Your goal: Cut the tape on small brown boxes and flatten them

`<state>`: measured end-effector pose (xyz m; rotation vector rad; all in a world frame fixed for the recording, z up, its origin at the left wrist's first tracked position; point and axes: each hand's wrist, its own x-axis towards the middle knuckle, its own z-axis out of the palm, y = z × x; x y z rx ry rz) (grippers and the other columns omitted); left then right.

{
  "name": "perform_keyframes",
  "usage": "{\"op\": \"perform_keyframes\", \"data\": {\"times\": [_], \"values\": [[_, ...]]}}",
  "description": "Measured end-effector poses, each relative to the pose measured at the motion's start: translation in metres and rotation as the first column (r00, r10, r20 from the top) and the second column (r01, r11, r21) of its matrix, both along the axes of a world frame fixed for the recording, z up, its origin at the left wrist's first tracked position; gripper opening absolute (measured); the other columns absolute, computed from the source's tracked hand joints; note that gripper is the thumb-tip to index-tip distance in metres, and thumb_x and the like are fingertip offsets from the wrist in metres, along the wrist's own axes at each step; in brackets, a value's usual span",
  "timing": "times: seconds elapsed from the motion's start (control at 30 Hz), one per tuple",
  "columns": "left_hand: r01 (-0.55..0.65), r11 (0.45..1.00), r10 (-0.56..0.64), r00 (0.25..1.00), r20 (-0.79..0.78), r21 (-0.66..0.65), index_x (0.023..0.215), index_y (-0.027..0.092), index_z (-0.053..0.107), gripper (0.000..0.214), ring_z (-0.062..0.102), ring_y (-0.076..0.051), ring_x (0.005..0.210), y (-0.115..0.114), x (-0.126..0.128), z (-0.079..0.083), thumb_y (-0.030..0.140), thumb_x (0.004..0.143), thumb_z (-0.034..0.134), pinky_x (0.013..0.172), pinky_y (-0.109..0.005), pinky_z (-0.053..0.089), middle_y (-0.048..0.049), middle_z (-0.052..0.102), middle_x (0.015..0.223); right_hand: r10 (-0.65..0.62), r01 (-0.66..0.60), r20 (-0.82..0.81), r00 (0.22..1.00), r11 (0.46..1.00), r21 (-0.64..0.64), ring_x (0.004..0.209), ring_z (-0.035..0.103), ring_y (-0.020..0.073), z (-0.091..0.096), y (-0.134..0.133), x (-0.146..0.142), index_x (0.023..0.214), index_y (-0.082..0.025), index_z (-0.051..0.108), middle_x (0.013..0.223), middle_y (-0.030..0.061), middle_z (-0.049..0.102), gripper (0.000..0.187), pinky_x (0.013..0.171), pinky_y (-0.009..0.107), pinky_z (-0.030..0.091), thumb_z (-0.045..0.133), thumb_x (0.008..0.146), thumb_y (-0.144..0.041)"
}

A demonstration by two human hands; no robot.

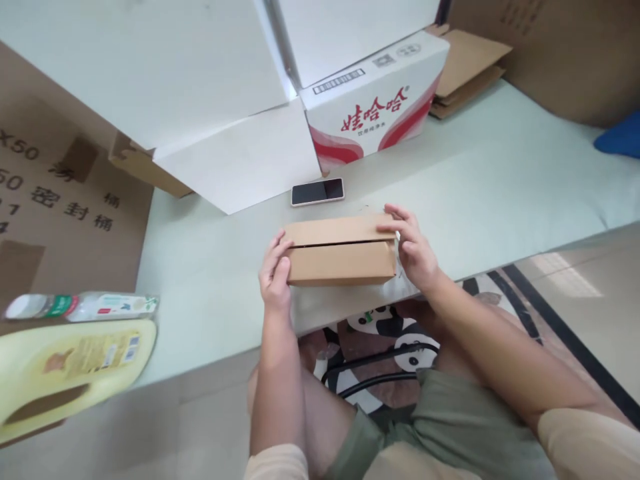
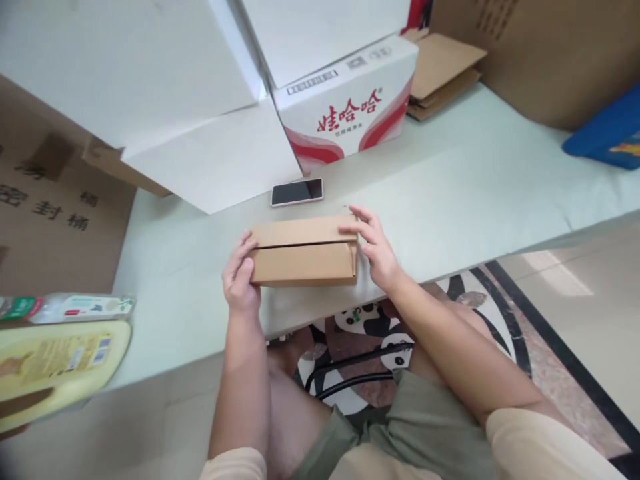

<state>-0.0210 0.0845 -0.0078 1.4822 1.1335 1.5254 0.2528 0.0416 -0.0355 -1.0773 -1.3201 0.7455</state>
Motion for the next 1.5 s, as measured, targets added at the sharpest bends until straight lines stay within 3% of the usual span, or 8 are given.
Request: {"op": "perform_keyframes", "data": {"times": [0.27, 0.43, 0.87, 1.0, 1.07, 1.27, 1.37, 1.5], "values": [[-0.136, 0.956, 0.201, 0.948, 0.246, -0.259, 0.091, 0.026, 0.068, 0.027, 0.066, -0.023, 0.12, 0.021, -0.018, 0.006, 0.046, 0.074, 0.064, 0.097, -0.035, 0.056, -0.0009, 0.074, 0.118, 0.2, -0.179, 0.068, 0.977, 0.954, -0.239, 0.155, 0.033, 0.0307, -0.015, -0.005, 0.004, 0.156, -0.027, 0.04, 0.164, 0.0108, 0.04, 0.075, 0.128, 0.058, 0.024, 0.039, 0.096, -0.071], [0.086, 0.821, 0.076, 0.963, 0.257, -0.565, 0.089, 0.023, 0.063, 0.049, 0.069, -0.019, 0.083, 0.007, -0.003, -0.008, 0.061, 0.062, 0.078, 0.065, -0.026, 0.055, -0.0031, 0.073, 0.089, 0.308, -0.289, 0.197, 0.931, 0.95, -0.122, 0.158, 0.025, 0.033, -0.011, -0.006, -0.008, 0.164, -0.027, 0.025, 0.17, 0.0111, 0.026, 0.081, 0.128, 0.06, 0.022, 0.036, 0.096, -0.071], [0.372, 0.68, -0.023, 0.872, 0.489, -0.632, 0.113, 0.025, 0.067, 0.063, 0.068, -0.03, 0.105, -0.029, 0.018, 0.005, 0.069, 0.068, 0.068, 0.079, -0.044, 0.06, -0.0112, 0.073, 0.11, 0.297, -0.325, 0.227, 0.927, 0.941, 0.096, 0.157, 0.026, 0.0304, 0.005, -0.017, -0.013, 0.147, -0.031, 0.05, 0.163, 0.0082, 0.037, 0.06, 0.128, 0.054, 0.026, 0.043, 0.097, -0.063], [0.406, 0.693, -0.015, 0.834, 0.551, -0.596, 0.115, 0.025, 0.067, 0.062, 0.069, -0.031, 0.098, -0.031, 0.011, 0.001, 0.063, 0.066, 0.072, 0.074, -0.044, 0.06, -0.0117, 0.074, 0.111, -0.063, 0.066, 0.384, 0.921, 0.998, 0.004, 0.126, 0.057, 0.0317, 0.011, -0.009, 0.0, 0.129, -0.021, 0.063, 0.129, 0.0143, 0.065, 0.044, 0.11, 0.052, 0.044, 0.045, 0.097, -0.045], [0.383, 0.739, -0.006, 0.827, 0.563, -0.555, 0.116, 0.025, 0.067, 0.062, 0.07, -0.03, 0.096, -0.029, -0.003, -0.003, 0.058, 0.064, 0.076, 0.072, -0.043, 0.061, -0.0108, 0.074, 0.108, -0.201, 0.355, 0.602, 0.773, 0.923, -0.149, 0.114, 0.058, 0.0343, 0.009, -0.004, 0.012, 0.12, -0.017, 0.067, 0.119, 0.0171, 0.065, 0.039, 0.099, 0.053, 0.045, 0.052, 0.091, -0.037], [0.308, 0.808, 0.018, 0.838, 0.545, -0.501, 0.117, 0.026, 0.068, 0.063, 0.071, -0.027, 0.088, -0.019, -0.035, -0.007, 0.051, 0.06, 0.08, 0.064, -0.036, 0.061, -0.0087, 0.075, 0.107, -0.06, 0.56, 0.866, 0.496, 0.785, -0.266, 0.128, 0.043, 0.0418, -0.003, 0.003, 0.035, 0.103, -0.01, 0.072, 0.141, 0.024, 0.052, 0.03, 0.099, 0.054, 0.039, 0.06, 0.085, -0.03], [0.274, 0.815, 0.034, 0.857, 0.514, -0.511, 0.112, 0.024, 0.07, 0.059, 0.071, -0.025, 0.083, -0.017, -0.04, -0.008, 0.048, 0.059, 0.081, 0.06, -0.032, 0.06, -0.0083, 0.076, 0.103, -0.013, 0.518, 0.845, 0.535, 0.795, -0.316, 0.111, 0.055, 0.0366, 0.001, 0.007, 0.033, 0.099, -0.012, 0.07, 0.119, 0.0228, 0.065, 0.025, 0.089, 0.048, 0.042, 0.053, 0.09, -0.028], [0.223, 0.787, 0.087, 0.882, 0.463, -0.575, 0.101, 0.021, 0.073, 0.053, 0.071, -0.023, 0.075, -0.016, -0.044, -0.013, 0.045, 0.054, 0.082, 0.058, -0.031, 0.06, -0.0063, 0.077, 0.09, -0.028, 0.353, 0.563, 0.826, 0.804, -0.479, 0.07, 0.058, 0.0224, 0.013, 0.008, 0.024, 0.118, -0.016, 0.06, 0.082, 0.0094, 0.071, 0.033, 0.069, 0.035, 0.042, 0.053, 0.09, -0.033]]}}
